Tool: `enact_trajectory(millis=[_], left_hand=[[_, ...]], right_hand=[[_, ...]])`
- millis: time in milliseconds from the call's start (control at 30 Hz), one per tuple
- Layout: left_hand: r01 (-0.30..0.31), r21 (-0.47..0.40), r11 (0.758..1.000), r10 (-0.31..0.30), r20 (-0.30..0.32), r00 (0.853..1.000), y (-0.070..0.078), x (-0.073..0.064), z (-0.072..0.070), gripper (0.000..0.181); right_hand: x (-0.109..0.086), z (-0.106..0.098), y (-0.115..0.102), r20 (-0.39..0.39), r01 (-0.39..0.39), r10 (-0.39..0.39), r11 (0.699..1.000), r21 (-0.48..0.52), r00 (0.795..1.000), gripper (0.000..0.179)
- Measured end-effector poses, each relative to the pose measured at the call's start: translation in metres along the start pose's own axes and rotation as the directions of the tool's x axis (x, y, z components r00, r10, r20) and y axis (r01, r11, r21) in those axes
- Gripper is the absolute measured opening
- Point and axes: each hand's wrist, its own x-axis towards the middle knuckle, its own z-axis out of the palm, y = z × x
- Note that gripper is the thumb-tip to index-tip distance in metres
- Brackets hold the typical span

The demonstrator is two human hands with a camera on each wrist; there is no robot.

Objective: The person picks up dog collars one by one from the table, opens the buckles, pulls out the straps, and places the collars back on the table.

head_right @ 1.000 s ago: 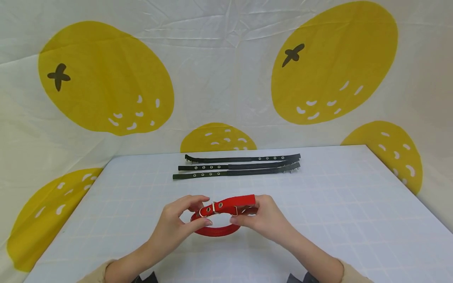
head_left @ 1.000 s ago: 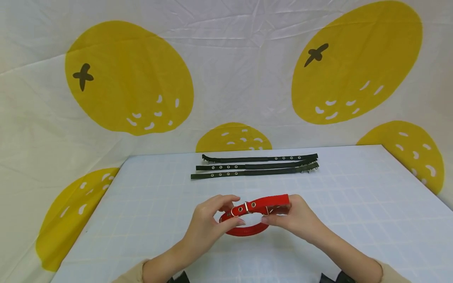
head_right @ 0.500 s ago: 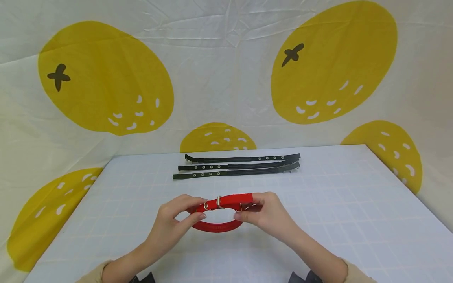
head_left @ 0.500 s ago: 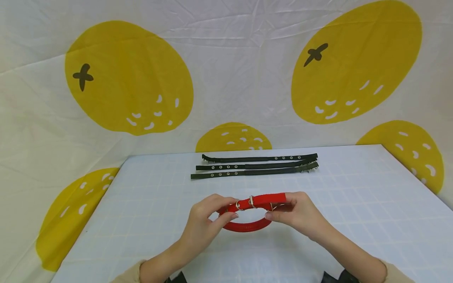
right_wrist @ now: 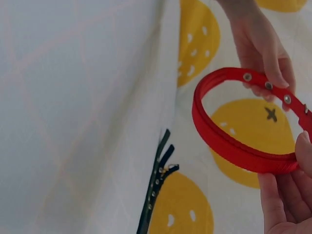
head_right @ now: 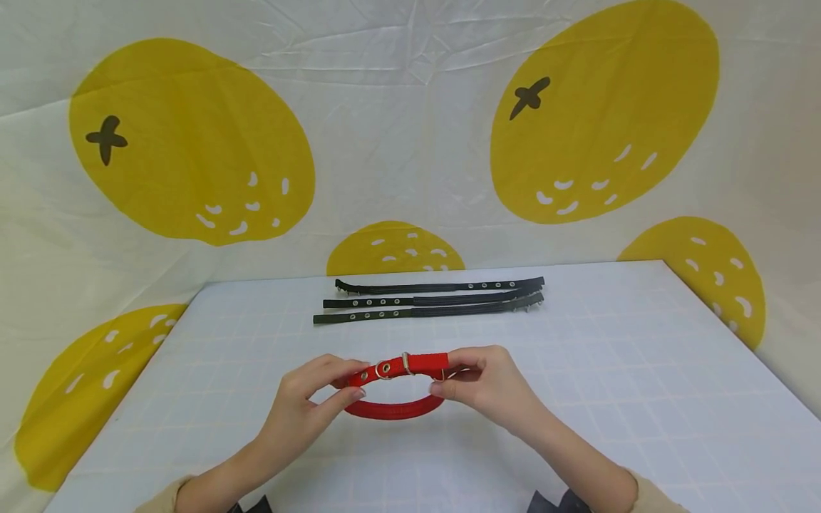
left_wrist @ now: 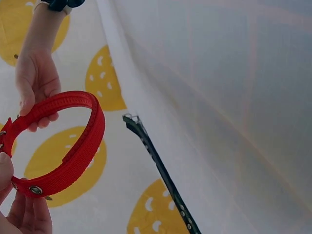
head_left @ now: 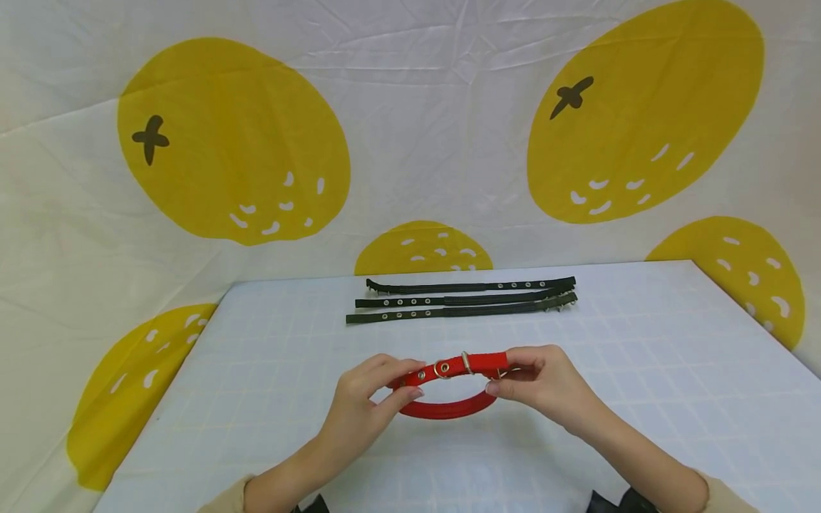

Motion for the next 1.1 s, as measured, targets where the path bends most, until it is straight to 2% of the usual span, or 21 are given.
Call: enact_trajectory(millis=[100,233,367,433,667,867,1100], left_hand=[[-0.004,0.012,1.000,0.004,0.005,1.000,0.000,-0.001,-0.001,0.029],[-0.046,0.045,0.998,0.046,0.006,0.999,-0.001,-0.001,0.000,0.027],[-0.118,0.014,0.993,0.118,0.033,0.993,-0.003,0.000,0.004,0.022],[-0.127,-0.017,0.992,0.128,0.048,0.991,-0.002,0.002,0.006,0.020],[-0.049,-0.063,0.997,0.054,0.079,0.995,0.003,0.003,0.011,0.018],[-0.047,-0.072,0.996,0.052,0.071,0.996,0.006,0.004,0.012,0.019],[-0.027,-0.050,0.998,0.030,0.068,0.997,0.007,0.004,0.012,0.020]], right_hand=[[0.000,0.000,0.001,0.009,-0.001,0.000,1.000,0.011,1.000,0.027],[0.000,0.001,0.001,0.029,0.017,-0.017,1.000,-0.006,0.999,0.025],[0.001,0.003,0.003,0.072,0.088,-0.084,0.995,-0.051,0.994,0.020],[0.002,0.004,0.003,0.100,0.125,-0.117,0.989,-0.077,0.988,0.018],[0.005,0.008,-0.001,0.159,0.202,-0.179,0.970,-0.138,0.971,0.023],[0.005,0.012,-0.007,0.136,0.218,-0.199,0.966,-0.142,0.971,0.020],[0.006,0.012,-0.009,0.092,0.269,-0.257,0.950,-0.156,0.962,0.013]])
